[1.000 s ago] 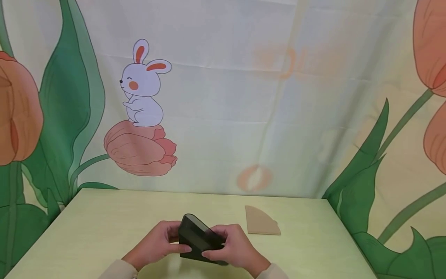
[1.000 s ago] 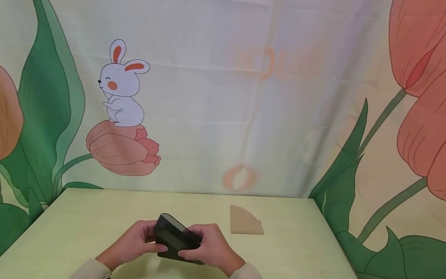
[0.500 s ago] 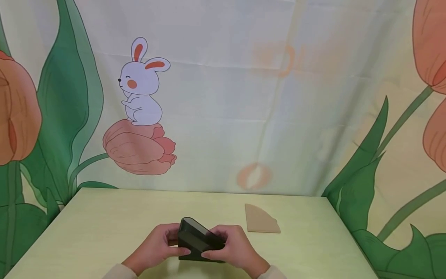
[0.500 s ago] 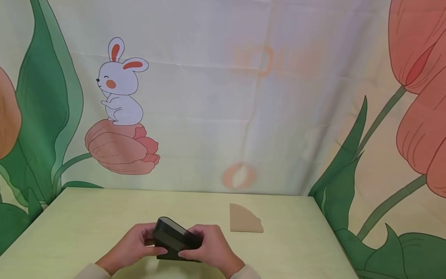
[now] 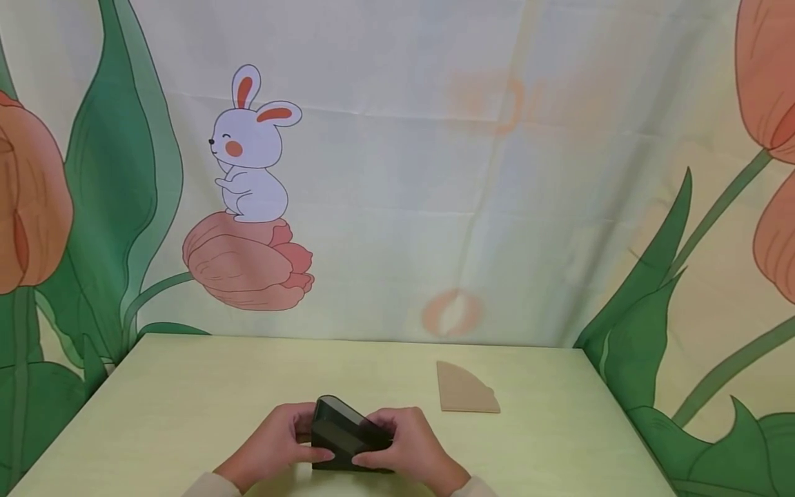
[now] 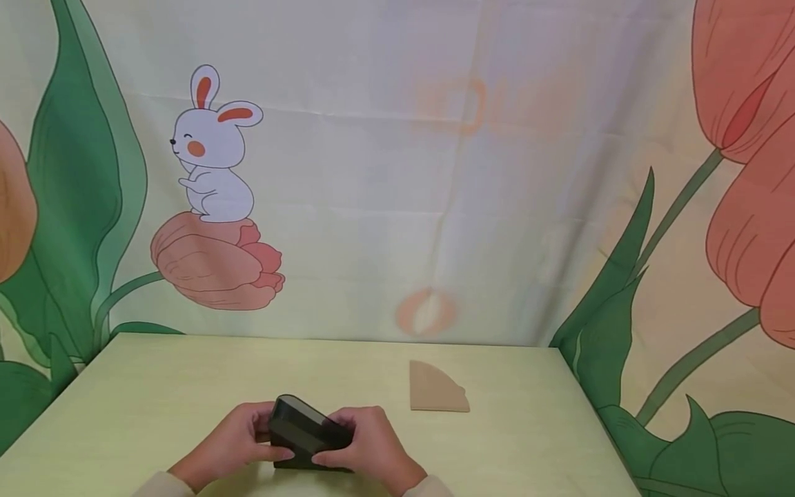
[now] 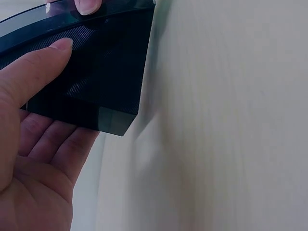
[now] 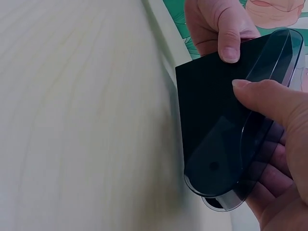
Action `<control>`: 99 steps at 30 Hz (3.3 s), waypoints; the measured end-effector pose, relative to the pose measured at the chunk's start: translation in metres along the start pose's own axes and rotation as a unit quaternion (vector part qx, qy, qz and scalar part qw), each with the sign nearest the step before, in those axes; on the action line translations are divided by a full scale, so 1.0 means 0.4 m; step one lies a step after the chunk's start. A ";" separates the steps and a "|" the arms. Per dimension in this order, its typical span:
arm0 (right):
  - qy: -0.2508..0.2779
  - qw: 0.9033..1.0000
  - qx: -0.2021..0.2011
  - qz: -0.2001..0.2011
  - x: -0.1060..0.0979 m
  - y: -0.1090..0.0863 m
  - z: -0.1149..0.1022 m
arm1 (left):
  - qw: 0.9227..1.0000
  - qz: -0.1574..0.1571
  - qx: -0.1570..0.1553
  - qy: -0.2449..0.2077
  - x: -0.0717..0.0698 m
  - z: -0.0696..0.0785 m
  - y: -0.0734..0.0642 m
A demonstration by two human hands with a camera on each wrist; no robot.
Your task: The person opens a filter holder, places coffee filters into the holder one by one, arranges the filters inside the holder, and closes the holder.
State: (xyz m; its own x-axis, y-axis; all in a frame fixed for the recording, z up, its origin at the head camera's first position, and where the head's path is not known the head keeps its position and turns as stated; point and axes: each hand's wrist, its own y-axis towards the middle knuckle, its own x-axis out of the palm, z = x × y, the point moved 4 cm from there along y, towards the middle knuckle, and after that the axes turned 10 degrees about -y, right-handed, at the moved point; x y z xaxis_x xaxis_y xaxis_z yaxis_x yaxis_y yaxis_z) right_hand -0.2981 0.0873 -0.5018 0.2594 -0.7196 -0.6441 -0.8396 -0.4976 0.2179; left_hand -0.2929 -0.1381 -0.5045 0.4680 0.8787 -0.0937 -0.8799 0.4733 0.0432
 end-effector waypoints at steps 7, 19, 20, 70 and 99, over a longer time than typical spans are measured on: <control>-0.007 1.000 0.013 -0.008 0.010 0.006 0.002 | 1.000 -0.002 -0.012 -0.008 -0.007 -0.013 0.004; -0.005 0.999 0.030 -0.015 0.019 0.013 0.003 | 1.000 -0.001 -0.019 -0.008 -0.019 -0.028 0.007; -0.006 0.999 0.032 -0.016 0.018 0.013 0.003 | 1.000 -0.002 -0.018 -0.009 -0.019 -0.029 0.007; 0.067 0.997 -0.022 0.015 -0.137 0.021 -0.108 | 0.999 -0.018 -0.008 -0.034 -0.024 -0.038 0.004; 0.149 0.987 -0.049 0.039 -0.235 -0.112 0.059 | 0.999 -0.020 -0.010 -0.036 -0.026 -0.035 0.001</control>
State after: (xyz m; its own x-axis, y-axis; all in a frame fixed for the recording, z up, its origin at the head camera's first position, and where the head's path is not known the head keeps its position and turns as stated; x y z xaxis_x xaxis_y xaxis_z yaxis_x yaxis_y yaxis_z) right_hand -0.2961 0.1889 -0.4684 0.3364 -0.8614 -0.3806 -0.8168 -0.4680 0.3373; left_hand -0.2993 -0.1478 -0.5174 0.5077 0.8612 -0.0239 -0.8610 0.5081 0.0206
